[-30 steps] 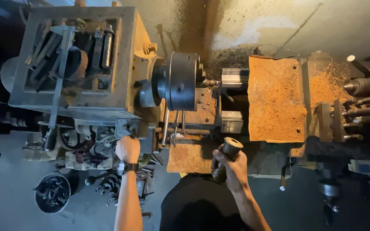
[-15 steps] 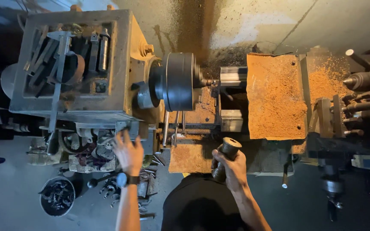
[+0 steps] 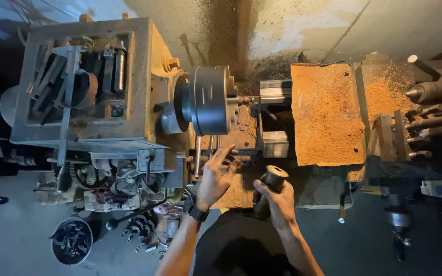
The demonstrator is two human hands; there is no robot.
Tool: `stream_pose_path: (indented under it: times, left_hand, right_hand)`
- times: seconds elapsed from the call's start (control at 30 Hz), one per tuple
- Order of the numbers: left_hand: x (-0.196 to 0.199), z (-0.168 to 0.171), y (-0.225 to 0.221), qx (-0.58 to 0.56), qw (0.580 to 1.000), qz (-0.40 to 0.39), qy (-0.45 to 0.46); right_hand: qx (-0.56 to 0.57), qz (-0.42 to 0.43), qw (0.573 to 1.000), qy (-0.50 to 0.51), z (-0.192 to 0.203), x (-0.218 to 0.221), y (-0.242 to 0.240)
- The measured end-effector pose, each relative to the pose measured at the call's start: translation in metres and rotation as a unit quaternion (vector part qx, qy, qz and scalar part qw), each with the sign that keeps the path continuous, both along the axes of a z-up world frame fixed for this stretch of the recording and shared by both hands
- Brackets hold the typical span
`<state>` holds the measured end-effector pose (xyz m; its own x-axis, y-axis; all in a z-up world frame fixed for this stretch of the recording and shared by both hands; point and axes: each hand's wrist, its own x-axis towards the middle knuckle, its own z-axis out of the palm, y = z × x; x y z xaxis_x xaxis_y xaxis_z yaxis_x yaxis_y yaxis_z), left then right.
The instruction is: Machine a metal part using a lathe in a workshop.
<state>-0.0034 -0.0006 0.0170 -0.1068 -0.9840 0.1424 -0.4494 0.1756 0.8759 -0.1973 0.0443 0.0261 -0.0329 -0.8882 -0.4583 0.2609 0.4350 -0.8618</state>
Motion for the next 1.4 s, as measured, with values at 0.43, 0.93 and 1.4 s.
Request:
stream_pose_path:
  times: [0.43,0.93,1.4]
  left_hand:
    - [0.014,0.003,-0.01,-0.01,0.999,0.047,0.012]
    - [0.071,0.0,-0.205,-0.073,0.958,0.21,-0.18]
    - [0.051,-0.02,-0.179,-0.196,0.919,0.308,-0.146]
  right_hand:
    - [-0.024,-0.002,0.999,-0.023,-0.006,-0.001,-0.001]
    - [-0.006,-0.008,1.0,0.0,-0.012,-0.014,-0.016]
    - [0.101,0.03,0.993,0.044,-0.082,-0.073,-0.062]
